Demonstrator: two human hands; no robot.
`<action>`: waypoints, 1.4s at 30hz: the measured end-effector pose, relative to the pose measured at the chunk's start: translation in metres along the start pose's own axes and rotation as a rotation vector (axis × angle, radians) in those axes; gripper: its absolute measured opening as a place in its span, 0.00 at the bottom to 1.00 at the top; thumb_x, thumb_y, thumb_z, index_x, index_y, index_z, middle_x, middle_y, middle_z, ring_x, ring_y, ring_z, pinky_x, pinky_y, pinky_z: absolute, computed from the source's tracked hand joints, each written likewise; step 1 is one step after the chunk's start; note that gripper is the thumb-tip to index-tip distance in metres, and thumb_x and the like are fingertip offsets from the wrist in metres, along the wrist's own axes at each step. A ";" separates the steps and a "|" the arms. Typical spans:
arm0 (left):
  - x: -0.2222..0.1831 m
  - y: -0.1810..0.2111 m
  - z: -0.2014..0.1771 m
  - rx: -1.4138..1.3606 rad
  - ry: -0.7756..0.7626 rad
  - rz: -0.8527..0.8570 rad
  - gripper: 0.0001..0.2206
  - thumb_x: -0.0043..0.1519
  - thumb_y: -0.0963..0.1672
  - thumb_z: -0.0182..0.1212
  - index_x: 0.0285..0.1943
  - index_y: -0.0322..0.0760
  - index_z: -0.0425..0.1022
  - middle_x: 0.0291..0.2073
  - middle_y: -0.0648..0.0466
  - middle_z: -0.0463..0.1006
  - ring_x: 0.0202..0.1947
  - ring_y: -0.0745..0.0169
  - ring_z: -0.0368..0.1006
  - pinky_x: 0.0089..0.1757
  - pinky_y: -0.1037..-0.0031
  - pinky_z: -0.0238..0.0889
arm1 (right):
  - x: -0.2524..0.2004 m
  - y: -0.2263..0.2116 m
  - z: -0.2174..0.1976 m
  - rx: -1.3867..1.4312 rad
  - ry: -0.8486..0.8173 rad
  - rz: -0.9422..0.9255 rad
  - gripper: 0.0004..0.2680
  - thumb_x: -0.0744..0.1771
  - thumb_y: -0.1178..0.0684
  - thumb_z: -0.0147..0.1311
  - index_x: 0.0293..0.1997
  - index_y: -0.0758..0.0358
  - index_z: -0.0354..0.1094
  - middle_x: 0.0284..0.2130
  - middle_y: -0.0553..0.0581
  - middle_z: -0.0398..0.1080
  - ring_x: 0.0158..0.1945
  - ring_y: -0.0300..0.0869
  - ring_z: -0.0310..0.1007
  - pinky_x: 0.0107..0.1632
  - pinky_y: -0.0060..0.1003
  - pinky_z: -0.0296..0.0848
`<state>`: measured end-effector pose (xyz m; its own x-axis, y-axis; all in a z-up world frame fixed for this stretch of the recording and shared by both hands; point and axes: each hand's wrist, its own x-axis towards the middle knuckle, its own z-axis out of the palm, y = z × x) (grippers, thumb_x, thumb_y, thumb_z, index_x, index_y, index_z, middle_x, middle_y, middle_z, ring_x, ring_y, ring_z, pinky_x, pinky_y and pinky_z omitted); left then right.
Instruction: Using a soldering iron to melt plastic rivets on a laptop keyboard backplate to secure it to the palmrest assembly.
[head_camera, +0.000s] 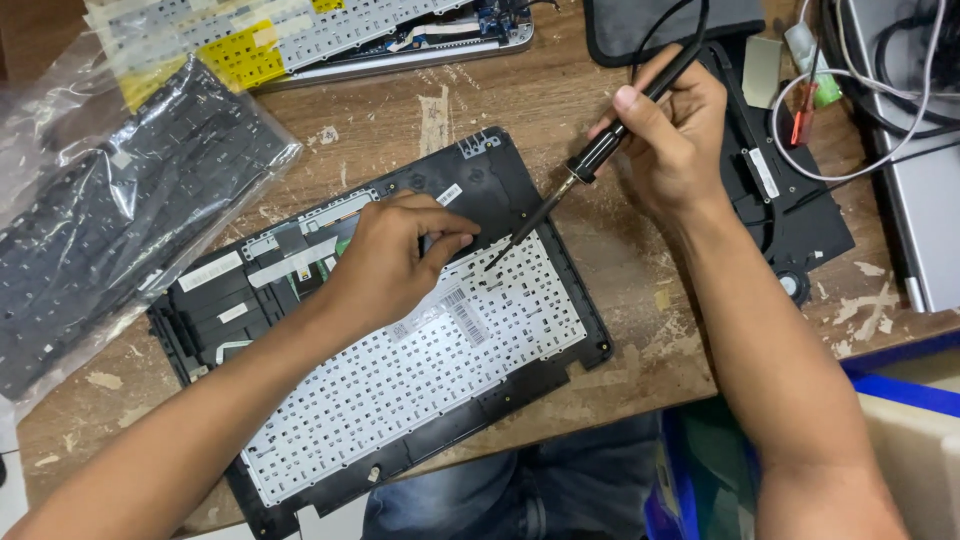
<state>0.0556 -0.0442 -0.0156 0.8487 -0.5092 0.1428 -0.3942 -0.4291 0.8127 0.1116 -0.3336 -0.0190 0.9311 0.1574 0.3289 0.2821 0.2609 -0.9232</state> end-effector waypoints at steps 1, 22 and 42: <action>0.000 0.000 0.001 0.000 0.000 -0.001 0.07 0.61 0.39 0.66 0.47 0.37 0.84 0.33 0.52 0.83 0.36 0.57 0.74 0.42 0.66 0.66 | 0.000 0.000 0.000 0.000 -0.001 0.001 0.06 0.71 0.60 0.53 0.39 0.64 0.59 0.27 0.67 0.71 0.27 0.51 0.76 0.26 0.42 0.80; 0.010 0.019 -0.011 -0.080 -0.111 -0.287 0.06 0.58 0.39 0.68 0.40 0.38 0.76 0.31 0.53 0.82 0.33 0.62 0.79 0.37 0.71 0.73 | 0.001 0.012 -0.010 -0.060 0.110 -0.029 0.06 0.71 0.58 0.58 0.40 0.61 0.63 0.27 0.57 0.70 0.33 0.48 0.79 0.33 0.41 0.83; 0.013 0.027 -0.012 -0.116 -0.104 -0.447 0.12 0.57 0.38 0.71 0.40 0.40 0.69 0.25 0.54 0.80 0.26 0.65 0.78 0.30 0.71 0.67 | 0.000 0.012 -0.009 -0.130 0.090 -0.043 0.06 0.71 0.57 0.58 0.40 0.59 0.62 0.29 0.56 0.71 0.34 0.46 0.80 0.38 0.42 0.86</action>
<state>0.0604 -0.0536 0.0150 0.8841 -0.3681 -0.2877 0.0484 -0.5404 0.8400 0.1174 -0.3391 -0.0322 0.9327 0.0611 0.3553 0.3445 0.1393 -0.9284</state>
